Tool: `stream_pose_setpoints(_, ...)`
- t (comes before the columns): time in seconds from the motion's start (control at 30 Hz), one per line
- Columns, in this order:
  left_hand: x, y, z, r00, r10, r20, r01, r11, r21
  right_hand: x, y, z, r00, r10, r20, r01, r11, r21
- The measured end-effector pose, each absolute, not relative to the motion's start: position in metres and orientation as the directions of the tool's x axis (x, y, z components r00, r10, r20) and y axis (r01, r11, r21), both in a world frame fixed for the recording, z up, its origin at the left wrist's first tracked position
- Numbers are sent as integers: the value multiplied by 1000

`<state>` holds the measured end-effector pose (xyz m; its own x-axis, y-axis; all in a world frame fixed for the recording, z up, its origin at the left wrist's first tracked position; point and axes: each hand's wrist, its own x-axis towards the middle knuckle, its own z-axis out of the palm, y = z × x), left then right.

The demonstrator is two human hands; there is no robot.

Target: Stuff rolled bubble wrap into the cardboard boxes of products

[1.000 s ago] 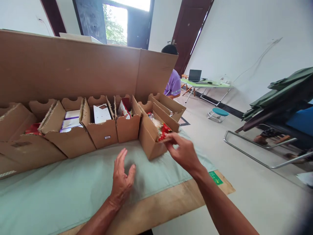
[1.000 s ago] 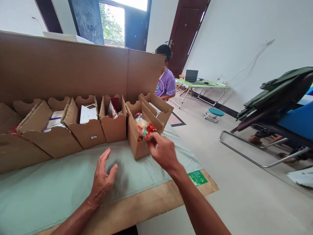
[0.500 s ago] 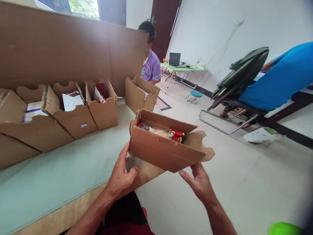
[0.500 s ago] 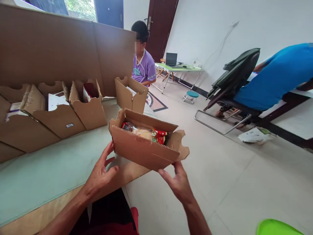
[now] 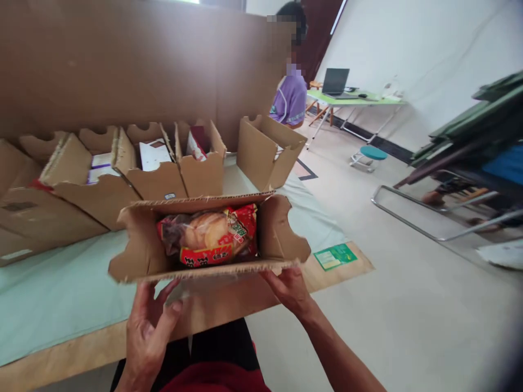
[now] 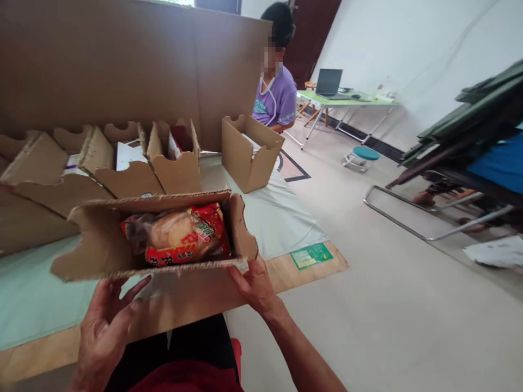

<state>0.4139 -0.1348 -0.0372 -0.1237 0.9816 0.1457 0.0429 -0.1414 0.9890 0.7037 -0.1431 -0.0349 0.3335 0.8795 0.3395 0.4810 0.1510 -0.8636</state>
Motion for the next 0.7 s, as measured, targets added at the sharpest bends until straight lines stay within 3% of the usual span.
stream_pose_setpoints(0.17, 418, -84, -22, -173, 948, 266, -51, -279, 959, 695, -70, -15, 163, 928, 335, 453, 231, -861)
stream_pose_setpoints(0.43, 414, -62, -63, -132, 990, 58, 6, -58, 998, 694, -20, -44, 197, 939, 281, 433, 174, -884)
stream_pose_setpoints(0.7, 420, -74, -74, -26, 991, 134, 119, -130, 984, 701, -16, -48, 96, 958, 269, 617, 155, -771)
